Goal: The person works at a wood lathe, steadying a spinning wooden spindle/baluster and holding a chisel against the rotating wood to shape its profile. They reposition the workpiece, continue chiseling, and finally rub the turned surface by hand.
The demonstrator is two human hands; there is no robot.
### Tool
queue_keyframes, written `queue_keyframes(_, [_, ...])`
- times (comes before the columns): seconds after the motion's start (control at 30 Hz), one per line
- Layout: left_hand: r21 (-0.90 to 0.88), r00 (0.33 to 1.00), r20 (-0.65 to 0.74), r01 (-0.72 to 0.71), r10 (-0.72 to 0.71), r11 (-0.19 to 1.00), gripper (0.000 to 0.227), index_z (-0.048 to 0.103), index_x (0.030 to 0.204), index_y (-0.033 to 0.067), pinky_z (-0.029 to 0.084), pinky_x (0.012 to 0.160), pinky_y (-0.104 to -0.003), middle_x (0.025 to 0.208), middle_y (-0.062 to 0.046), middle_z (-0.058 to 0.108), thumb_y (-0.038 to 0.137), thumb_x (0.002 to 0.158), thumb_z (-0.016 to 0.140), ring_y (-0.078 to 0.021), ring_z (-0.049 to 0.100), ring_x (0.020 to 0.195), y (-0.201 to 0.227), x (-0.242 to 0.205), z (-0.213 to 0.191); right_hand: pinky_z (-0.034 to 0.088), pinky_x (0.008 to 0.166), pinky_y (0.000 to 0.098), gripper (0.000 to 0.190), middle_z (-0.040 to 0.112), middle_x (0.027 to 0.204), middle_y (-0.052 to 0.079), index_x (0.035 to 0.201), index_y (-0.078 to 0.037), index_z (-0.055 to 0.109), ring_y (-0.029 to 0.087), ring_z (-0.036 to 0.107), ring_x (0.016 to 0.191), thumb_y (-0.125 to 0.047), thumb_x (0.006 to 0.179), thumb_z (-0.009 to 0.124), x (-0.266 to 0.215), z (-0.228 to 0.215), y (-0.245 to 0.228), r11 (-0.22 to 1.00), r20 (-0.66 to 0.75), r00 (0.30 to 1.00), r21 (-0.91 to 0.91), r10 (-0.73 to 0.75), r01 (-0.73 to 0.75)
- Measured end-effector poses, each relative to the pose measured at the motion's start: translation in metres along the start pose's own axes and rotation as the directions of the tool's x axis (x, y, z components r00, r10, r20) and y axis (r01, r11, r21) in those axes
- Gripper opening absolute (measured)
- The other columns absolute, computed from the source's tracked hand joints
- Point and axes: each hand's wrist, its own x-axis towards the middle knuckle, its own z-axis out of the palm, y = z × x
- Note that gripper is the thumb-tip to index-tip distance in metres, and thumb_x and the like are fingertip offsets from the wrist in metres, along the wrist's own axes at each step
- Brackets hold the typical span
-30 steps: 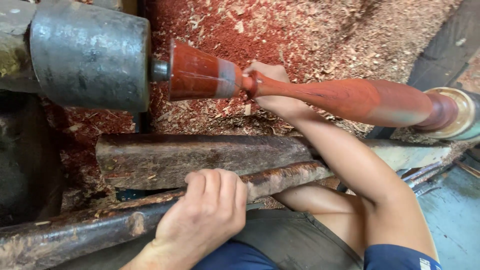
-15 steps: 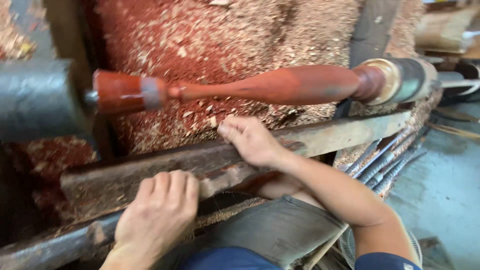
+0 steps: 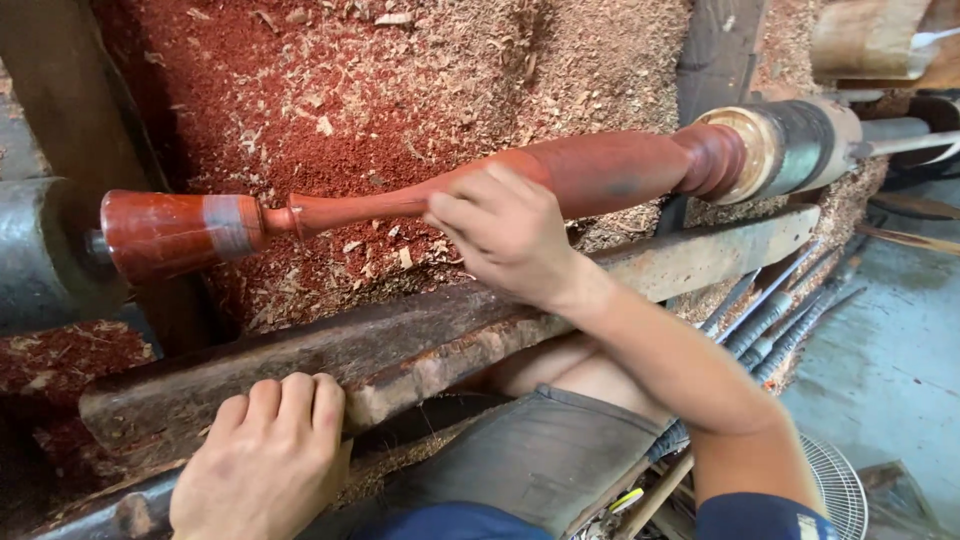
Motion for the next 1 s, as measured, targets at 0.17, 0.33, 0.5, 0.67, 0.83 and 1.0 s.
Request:
queue_keyframes(0.17, [-0.016,0.994,-0.11,-0.023,0.021,1.0,0.034,0.066,0.102,0.006,0.05,0.068,-0.038,0.082,-0.004,0.06,0.03,0.078,0.064,-0.0233,0.064,0.079,-0.001,-0.004,0.009,0.046,0.087,0.0447,0.036,0.066,0.114,0.012,0.126,0.0,0.07,0.027,0.059,0.102,-0.029,0.105,0.074,0.0,0.002,0.008,0.8,0.185,0.962,-0.536,-0.2,0.269])
queue_keyframes(0.33, [-0.011,0.994,-0.103,-0.034,0.032,0.999,0.036,0.07,0.101,0.0064,0.052,0.059,-0.035,0.08,-0.003,0.063,0.027,0.071,0.066,-0.0229,0.065,0.074,-0.002,0.006,-0.012,0.04,0.108,0.049,0.038,0.065,0.134,0.015,0.139,-0.001,0.063,0.032,0.057,0.124,-0.023,0.108,0.063,-0.01,0.024,0.008,0.733,0.21,0.975,-0.652,-0.075,0.197])
queue_keyframes(0.5, [0.01,0.998,-0.044,-0.051,0.051,0.999,0.034,0.069,0.102,0.0067,0.052,0.059,-0.034,0.08,-0.003,0.063,0.025,0.074,0.065,-0.0226,0.066,0.075,-0.002,0.007,-0.013,0.034,0.118,0.0535,0.066,0.055,0.145,0.026,0.148,0.006,0.049,0.04,0.049,0.136,-0.046,0.108,0.058,-0.026,0.046,0.022,0.732,0.16,0.987,-0.669,-0.029,0.13])
queue_keyframes(0.67, [-0.005,0.994,-0.09,-0.06,0.059,0.998,0.039,0.07,0.105,0.004,0.053,0.058,-0.034,0.082,-0.006,0.064,0.027,0.074,0.065,-0.0232,0.066,0.074,-0.003,0.006,-0.009,0.023,0.131,0.0568,0.071,0.028,0.166,0.021,0.165,-0.002,0.021,0.041,0.034,0.153,-0.02,0.109,0.059,-0.047,0.025,0.033,0.438,0.266,0.962,-0.874,0.067,0.211])
queue_keyframes(0.83, [-0.001,0.996,-0.073,-0.052,0.052,0.999,0.04,0.069,0.106,0.0049,0.053,0.059,-0.035,0.08,-0.006,0.063,0.026,0.072,0.066,-0.0238,0.066,0.074,-0.003,0.007,-0.009,0.014,0.133,0.0593,0.069,0.02,0.169,0.027,0.161,0.004,0.014,0.044,0.021,0.158,-0.021,0.113,0.056,-0.038,0.075,0.022,0.647,0.156,0.988,-0.753,-0.005,0.122])
queue_keyframes(1.0, [0.008,0.998,-0.039,-0.053,0.053,0.999,0.045,0.069,0.107,0.004,0.053,0.058,-0.035,0.08,-0.007,0.063,0.029,0.07,0.066,-0.0246,0.066,0.074,-0.003,0.006,-0.012,0.012,0.138,0.055,0.068,0.017,0.167,0.025,0.164,0.001,0.014,0.043,0.015,0.162,-0.001,0.11,0.055,-0.05,0.052,0.052,0.426,0.283,0.951,-0.85,-0.126,0.309])
